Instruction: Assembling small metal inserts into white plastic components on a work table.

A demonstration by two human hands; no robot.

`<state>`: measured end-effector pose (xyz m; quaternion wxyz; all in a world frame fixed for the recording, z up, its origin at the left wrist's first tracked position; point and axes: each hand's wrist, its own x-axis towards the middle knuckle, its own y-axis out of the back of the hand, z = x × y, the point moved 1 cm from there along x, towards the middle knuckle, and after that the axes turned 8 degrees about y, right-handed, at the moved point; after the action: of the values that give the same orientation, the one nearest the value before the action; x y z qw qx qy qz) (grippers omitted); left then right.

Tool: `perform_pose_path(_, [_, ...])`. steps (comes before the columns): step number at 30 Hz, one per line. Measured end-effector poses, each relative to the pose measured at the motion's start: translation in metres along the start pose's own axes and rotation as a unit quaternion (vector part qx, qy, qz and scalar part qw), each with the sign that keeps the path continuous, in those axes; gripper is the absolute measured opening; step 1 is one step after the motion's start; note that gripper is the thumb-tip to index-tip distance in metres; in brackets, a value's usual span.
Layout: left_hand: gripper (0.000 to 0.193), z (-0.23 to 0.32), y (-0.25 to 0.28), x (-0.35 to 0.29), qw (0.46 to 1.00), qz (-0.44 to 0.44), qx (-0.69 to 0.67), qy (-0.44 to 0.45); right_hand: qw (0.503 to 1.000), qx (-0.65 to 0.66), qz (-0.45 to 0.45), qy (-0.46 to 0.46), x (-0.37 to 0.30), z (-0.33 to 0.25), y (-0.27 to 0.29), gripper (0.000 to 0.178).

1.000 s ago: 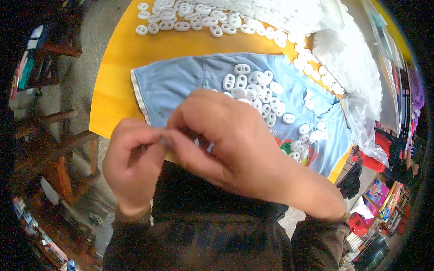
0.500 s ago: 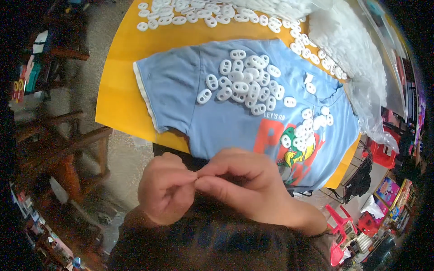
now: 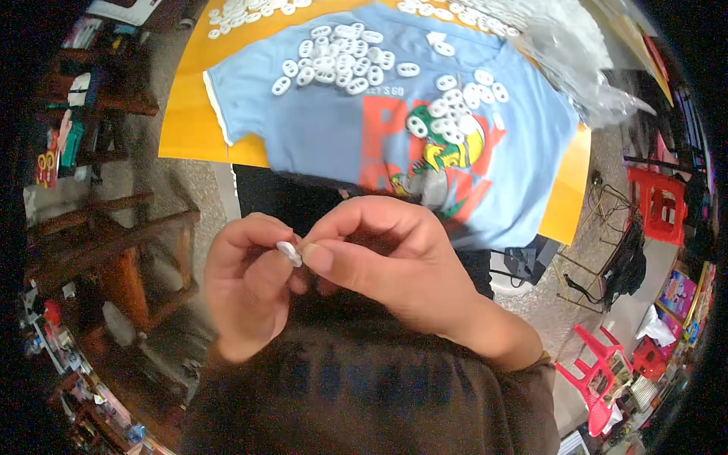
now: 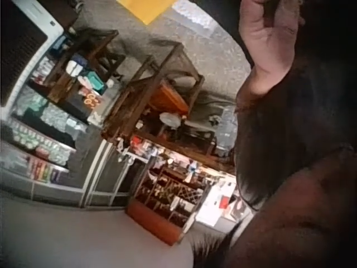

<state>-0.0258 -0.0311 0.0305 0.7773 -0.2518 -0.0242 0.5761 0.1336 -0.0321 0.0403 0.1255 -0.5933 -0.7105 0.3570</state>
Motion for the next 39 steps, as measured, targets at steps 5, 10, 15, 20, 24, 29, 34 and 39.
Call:
perform_pose_path(5, [0.016, -0.004, -0.018, -0.02, 0.999, -0.014, 0.026, -0.028, 0.999, -0.011, -0.023, 0.038, -0.029, 0.003, 0.004, 0.009])
perform_pose_path(10, [0.014, -0.006, -0.029, -0.035, 0.997, -0.014, 0.06, -0.052, 0.996, -0.036, -0.029, 0.082, -0.05, 0.002, 0.005, 0.008])
perform_pose_path(15, [0.015, -0.005, -0.033, -0.045, 0.994, -0.013, 0.081, -0.078, 0.994, -0.05, -0.036, 0.095, -0.06, 0.005, 0.003, 0.008])
perform_pose_path(20, [0.016, -0.008, -0.033, -0.044, 0.991, -0.023, 0.098, -0.091, 0.987, -0.09, -0.044, 0.129, -0.062, 0.005, 0.005, 0.007])
perform_pose_path(24, [0.016, -0.01, -0.03, -0.041, 0.99, -0.018, 0.095, -0.099, 0.981, -0.113, -0.047, 0.151, -0.058, 0.007, 0.004, 0.006])
perform_pose_path(29, [0.016, -0.012, -0.027, -0.037, 0.99, -0.011, 0.097, -0.1, 0.964, -0.185, -0.034, 0.19, -0.051, 0.01, 0.009, 0.004])
perform_pose_path(34, [0.015, -0.012, -0.026, -0.038, 0.978, -0.004, 0.161, -0.133, 0.86, -0.378, -0.058, 0.337, -0.05, 0.004, 0.007, 0.009])
perform_pose_path(39, [0.015, -0.014, -0.028, -0.039, 0.978, -0.005, 0.158, -0.138, 0.857, -0.384, -0.049, 0.341, -0.052, 0.003, 0.006, 0.011])
